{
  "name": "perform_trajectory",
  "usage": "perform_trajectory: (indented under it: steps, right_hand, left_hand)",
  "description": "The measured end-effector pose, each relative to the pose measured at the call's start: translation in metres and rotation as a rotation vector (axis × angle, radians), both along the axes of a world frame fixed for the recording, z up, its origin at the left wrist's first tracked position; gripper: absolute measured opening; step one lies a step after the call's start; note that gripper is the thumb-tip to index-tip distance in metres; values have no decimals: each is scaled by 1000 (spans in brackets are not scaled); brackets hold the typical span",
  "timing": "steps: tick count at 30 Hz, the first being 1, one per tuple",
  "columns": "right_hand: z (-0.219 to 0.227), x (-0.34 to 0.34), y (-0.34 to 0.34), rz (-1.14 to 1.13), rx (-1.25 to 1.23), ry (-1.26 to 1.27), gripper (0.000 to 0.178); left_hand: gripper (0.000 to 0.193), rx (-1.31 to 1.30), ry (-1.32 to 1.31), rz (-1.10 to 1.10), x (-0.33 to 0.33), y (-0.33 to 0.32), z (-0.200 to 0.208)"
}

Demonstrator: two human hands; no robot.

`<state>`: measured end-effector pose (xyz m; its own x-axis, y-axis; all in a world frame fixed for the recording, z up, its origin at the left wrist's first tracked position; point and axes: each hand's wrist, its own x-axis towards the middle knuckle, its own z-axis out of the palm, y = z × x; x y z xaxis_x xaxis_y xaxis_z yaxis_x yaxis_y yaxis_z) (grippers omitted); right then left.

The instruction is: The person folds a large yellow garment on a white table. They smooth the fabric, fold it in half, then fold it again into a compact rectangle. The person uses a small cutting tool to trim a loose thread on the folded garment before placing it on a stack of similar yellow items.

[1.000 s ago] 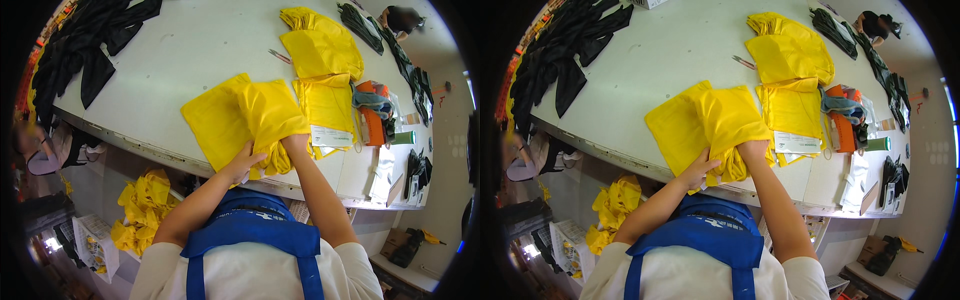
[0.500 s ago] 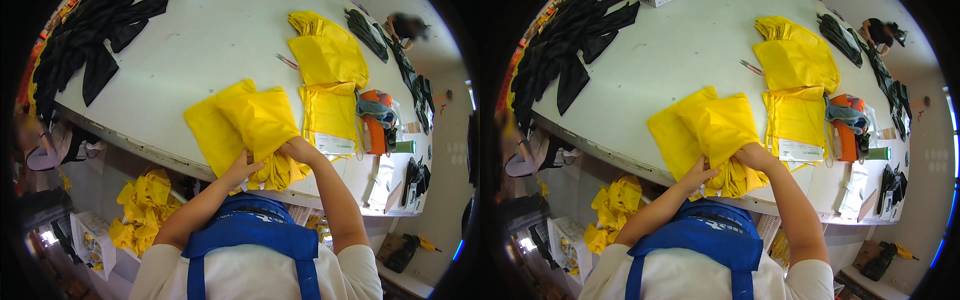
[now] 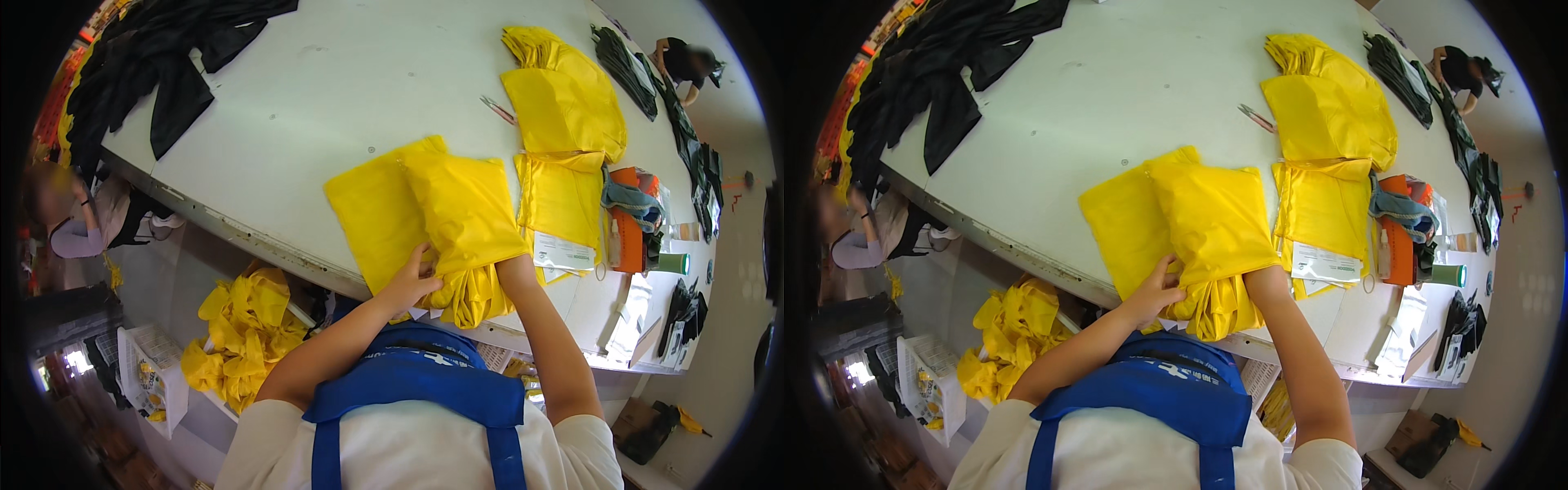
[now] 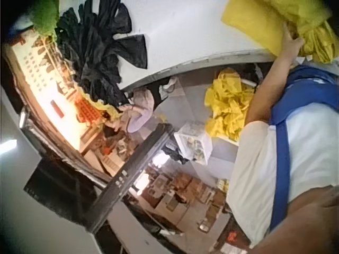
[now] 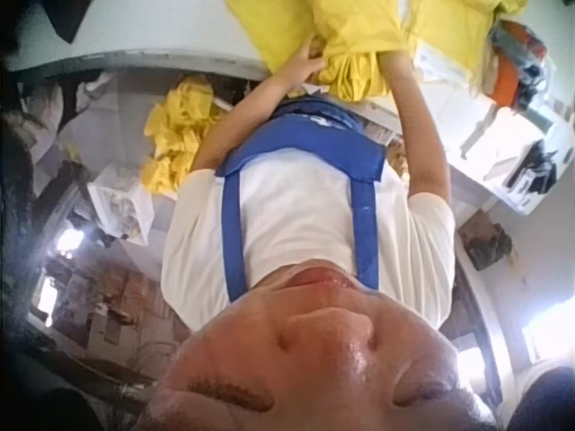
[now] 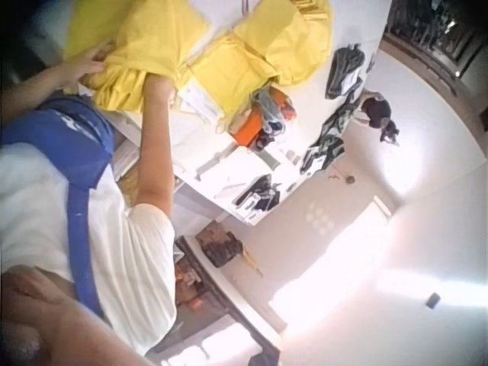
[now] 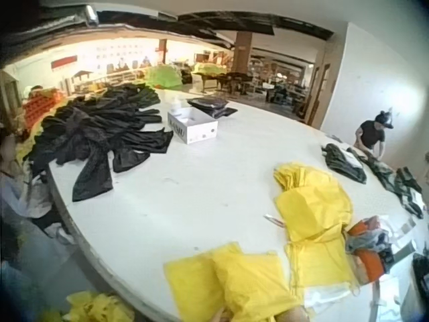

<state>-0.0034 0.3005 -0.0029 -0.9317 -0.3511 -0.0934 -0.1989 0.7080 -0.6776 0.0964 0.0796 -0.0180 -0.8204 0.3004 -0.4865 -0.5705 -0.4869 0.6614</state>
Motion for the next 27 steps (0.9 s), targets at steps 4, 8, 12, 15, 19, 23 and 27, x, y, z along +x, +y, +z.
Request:
perform_trajectory:
  steps: [4, 8, 12, 15, 19, 23, 27]
  right_hand:
    - [-6, -2, -12, 118, 192, 159, 47]
    - [23, 14, -55, 247, 243, 148, 54]
    - [-3, 10, -68, 375, 551, 211, 62]
    - [-31, -13, -74, 215, 325, 18, 66]
    - [-19, -29, -78, 285, 351, -83, 69]
    - [8, -4, -85, 337, 295, -213, 67]
    - [-37, 17, -90, 380, 191, -281, 64]
  left_hand:
    - [79, 105, 15, -8, 4, 2, -1]
    - [77, 242, -10, -22, 4, -13, -23]
    - [78, 338, -75, 12, 13, -16, -31]
    - [78, 322, -58, 106, 14, -7, -17]
    - [77, 157, -34, 42, 9, -6, -5]
    - [75, 177, -48, 25, 13, -12, -15]
    - [73, 235, -115, 31, 23, -15, -22]
